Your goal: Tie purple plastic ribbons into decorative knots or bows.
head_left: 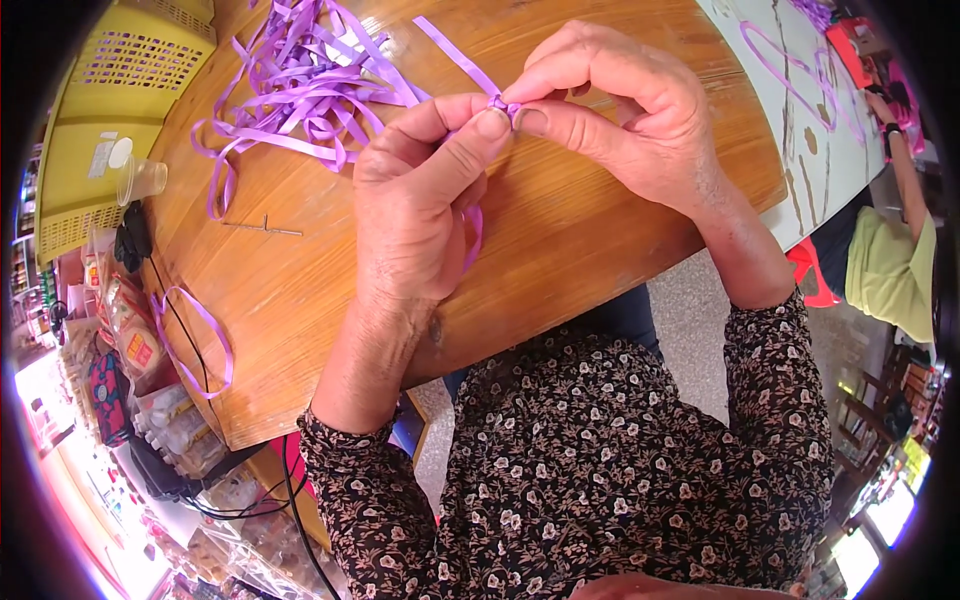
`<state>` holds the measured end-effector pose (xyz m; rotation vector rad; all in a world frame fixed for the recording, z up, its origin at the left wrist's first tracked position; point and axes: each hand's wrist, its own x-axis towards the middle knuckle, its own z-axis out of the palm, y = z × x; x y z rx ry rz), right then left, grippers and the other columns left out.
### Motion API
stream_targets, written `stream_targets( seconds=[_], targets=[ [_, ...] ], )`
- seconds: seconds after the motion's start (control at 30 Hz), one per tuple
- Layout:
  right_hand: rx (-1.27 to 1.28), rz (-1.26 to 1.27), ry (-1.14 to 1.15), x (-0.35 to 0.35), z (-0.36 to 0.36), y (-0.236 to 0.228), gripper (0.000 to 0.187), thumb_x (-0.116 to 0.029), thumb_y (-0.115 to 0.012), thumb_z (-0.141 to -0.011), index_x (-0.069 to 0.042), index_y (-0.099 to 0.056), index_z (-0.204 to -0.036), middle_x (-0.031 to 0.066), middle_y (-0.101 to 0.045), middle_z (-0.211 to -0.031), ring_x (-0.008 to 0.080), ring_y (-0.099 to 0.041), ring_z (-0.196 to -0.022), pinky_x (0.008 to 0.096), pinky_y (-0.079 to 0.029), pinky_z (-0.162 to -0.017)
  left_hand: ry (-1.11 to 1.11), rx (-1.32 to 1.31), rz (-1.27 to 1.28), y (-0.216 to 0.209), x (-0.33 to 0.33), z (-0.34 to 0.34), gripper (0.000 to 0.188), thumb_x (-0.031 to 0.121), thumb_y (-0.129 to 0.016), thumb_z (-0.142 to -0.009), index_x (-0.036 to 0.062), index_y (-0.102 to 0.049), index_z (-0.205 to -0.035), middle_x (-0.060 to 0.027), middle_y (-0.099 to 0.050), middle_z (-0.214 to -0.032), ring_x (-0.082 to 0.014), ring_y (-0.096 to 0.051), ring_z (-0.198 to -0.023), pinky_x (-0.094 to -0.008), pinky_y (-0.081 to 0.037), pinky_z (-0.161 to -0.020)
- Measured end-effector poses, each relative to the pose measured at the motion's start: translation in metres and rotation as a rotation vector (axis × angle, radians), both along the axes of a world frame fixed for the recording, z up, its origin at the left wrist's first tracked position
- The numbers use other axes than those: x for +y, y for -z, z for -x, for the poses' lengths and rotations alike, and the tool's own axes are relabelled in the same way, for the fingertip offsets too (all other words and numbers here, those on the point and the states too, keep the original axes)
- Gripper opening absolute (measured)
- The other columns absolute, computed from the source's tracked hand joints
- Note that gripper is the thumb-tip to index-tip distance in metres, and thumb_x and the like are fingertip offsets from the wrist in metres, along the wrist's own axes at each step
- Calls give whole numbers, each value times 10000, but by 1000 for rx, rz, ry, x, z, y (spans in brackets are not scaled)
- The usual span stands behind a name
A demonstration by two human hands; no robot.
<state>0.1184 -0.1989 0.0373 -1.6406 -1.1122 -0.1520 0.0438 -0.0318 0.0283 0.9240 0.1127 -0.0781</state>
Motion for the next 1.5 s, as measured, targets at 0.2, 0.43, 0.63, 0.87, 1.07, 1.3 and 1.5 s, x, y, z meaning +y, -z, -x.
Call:
stream_targets(
  seconds=[0.2,0.43,0.63,0.87,1.07,1.3,1.5],
  targets=[
    [-53,-27,39,-1,-2,0,84,-24,-698,-747,-33,-645,-811,33,-620,-769,135,-587,-728,252,-460,-664,-44,41,-83,-3,-4,0,120,30,-656,-822,-20,-630,-928,13,-592,-737,8,-406,-531,-133,-253,-447],
    [462,-108,-57,-4,0,6,53,-59,-658,-802,-31,-643,-845,-19,-611,-786,42,-551,-754,203,-443,-671,5,-45,-33,-7,-7,3,158,16,-658,-817,-34,-632,-965,7,-589,-740,-18,-443,-575,-152,-323,-494],
    [689,-221,-93,-5,-3,7,92,-79,-640,-833,-13,-639,-898,1,-617,-815,50,-563,-774,184,-455,-696,-76,60,-121,-10,-6,2,153,2,-652,-815,-39,-639,-961,-31,-631,-823,-40,-491,-634,-160,-383,-552],
    [621,-115,-50,-7,-6,6,131,-110,-646,-838,-15,-641,-928,2,-625,-826,42,-567,-778,192,-461,-695,-70,55,-114,-5,0,2,106,14,-648,-816,-38,-645,-908,-25,-627,-756,-5,-418,-529,-142,-272,-448],
    [-4,-172,91,-4,-5,4,238,-121,-688,-794,-32,-641,-1010,35,-644,-870,110,-604,-791,235,-473,-702,-85,57,-79,-7,-4,1,78,0,-635,-816,-40,-640,-883,9,-580,-687,1,-363,-490,-149,-233,-433],
    [-84,2,66,-4,-5,-2,262,-96,-697,-758,-46,-647,-1010,80,-638,-861,196,-623,-801,278,-488,-704,-70,53,-38,-4,0,2,75,3,-627,-820,-44,-639,-876,-3,-593,-678,1,-341,-464,-158,-212,-419],
    [-117,50,57,-10,-7,-1,160,16,-666,-759,-25,-659,-913,56,-633,-868,147,-607,-796,240,-473,-635,-65,71,-98,-8,-1,0,87,42,-629,-832,-37,-646,-865,21,-557,-624,-4,-310,-444,-162,-202,-414]
  ],
)
